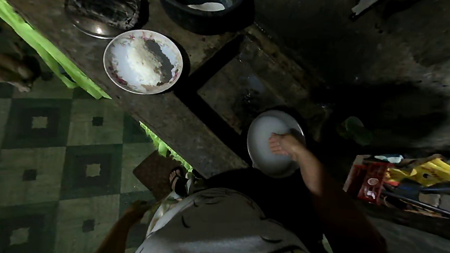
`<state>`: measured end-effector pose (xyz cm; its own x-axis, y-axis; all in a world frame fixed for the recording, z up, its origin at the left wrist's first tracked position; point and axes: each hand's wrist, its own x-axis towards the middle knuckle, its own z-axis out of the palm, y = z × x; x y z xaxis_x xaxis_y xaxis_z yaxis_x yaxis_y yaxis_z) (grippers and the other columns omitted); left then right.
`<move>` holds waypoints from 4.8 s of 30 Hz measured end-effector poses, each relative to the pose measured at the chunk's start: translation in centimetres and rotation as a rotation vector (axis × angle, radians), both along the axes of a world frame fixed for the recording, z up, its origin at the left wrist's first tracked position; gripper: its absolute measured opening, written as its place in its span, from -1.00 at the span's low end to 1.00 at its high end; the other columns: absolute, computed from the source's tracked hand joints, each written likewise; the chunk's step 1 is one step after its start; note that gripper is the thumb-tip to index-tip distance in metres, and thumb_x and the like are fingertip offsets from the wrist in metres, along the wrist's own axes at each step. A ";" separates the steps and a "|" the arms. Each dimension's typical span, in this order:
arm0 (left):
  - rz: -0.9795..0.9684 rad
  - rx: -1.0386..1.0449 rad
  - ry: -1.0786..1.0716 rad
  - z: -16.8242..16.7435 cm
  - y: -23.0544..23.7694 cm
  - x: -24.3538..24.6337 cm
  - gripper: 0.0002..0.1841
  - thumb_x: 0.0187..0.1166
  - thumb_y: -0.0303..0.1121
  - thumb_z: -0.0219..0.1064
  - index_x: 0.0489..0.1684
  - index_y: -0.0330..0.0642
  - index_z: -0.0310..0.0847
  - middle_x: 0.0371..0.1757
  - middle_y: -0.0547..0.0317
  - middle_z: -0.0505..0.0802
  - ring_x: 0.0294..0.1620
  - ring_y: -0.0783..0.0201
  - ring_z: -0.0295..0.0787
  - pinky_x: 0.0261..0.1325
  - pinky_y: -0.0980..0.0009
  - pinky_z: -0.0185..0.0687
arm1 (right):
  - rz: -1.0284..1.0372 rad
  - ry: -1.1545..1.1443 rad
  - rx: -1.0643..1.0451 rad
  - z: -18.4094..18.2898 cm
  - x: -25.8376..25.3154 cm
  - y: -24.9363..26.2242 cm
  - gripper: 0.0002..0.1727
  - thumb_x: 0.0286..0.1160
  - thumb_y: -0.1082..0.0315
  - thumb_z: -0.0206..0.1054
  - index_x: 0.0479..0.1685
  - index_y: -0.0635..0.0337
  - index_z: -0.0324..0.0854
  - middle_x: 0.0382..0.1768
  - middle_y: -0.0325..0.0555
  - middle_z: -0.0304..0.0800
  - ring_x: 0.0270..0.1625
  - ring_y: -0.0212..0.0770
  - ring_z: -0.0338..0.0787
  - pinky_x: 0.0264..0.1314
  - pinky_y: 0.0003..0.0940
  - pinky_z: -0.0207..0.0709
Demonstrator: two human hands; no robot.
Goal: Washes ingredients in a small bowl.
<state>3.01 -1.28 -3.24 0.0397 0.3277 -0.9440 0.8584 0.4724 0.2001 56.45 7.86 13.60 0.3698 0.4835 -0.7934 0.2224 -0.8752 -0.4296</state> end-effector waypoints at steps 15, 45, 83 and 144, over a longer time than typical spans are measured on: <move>0.003 0.052 -0.101 0.1 0.0 2.5 -0.53 0.85 -0.18 0.14 0.60 -0.26 0.49 0.49 -0.30 0.69 0.55 -0.23 0.59 0.61 -0.17 0.35 | -0.010 -0.065 -0.038 -0.4 -0.8 0.0 -0.37 0.90 -0.06 -0.03 0.50 0.37 0.47 0.36 0.25 0.58 0.24 -0.01 0.66 0.32 -0.10 0.52; 0.036 0.159 0.036 1.6 0.8 4.0 -0.50 0.69 -0.42 0.28 0.64 -0.14 0.47 0.53 -0.18 0.69 0.55 -0.23 0.60 0.59 -0.24 0.40 | -0.002 -0.010 0.028 0.7 5.0 3.2 -0.44 0.92 0.05 -0.01 0.62 0.31 0.36 0.44 0.25 0.54 0.36 0.02 0.62 0.39 -0.07 0.49; 0.253 0.543 -0.002 5.0 -0.2 3.2 -0.66 0.71 -0.44 0.23 0.39 -0.23 0.67 0.29 -0.28 0.81 0.28 -0.30 0.77 0.37 -0.30 0.57 | 0.072 -0.010 0.010 -0.6 -2.9 6.9 -0.51 0.93 0.14 -0.03 0.58 0.32 0.36 0.44 0.23 0.55 0.28 0.00 0.71 0.27 -0.13 0.61; -0.001 0.018 -0.067 0.6 -0.9 3.3 -0.53 0.85 -0.18 0.15 0.59 -0.28 0.50 0.51 -0.34 0.67 0.59 -0.27 0.54 0.64 -0.20 0.31 | 0.008 0.107 0.094 2.0 -1.5 -2.7 -0.46 0.86 0.03 0.10 0.64 0.16 0.39 0.41 0.08 0.69 0.37 0.07 0.74 0.28 0.10 0.65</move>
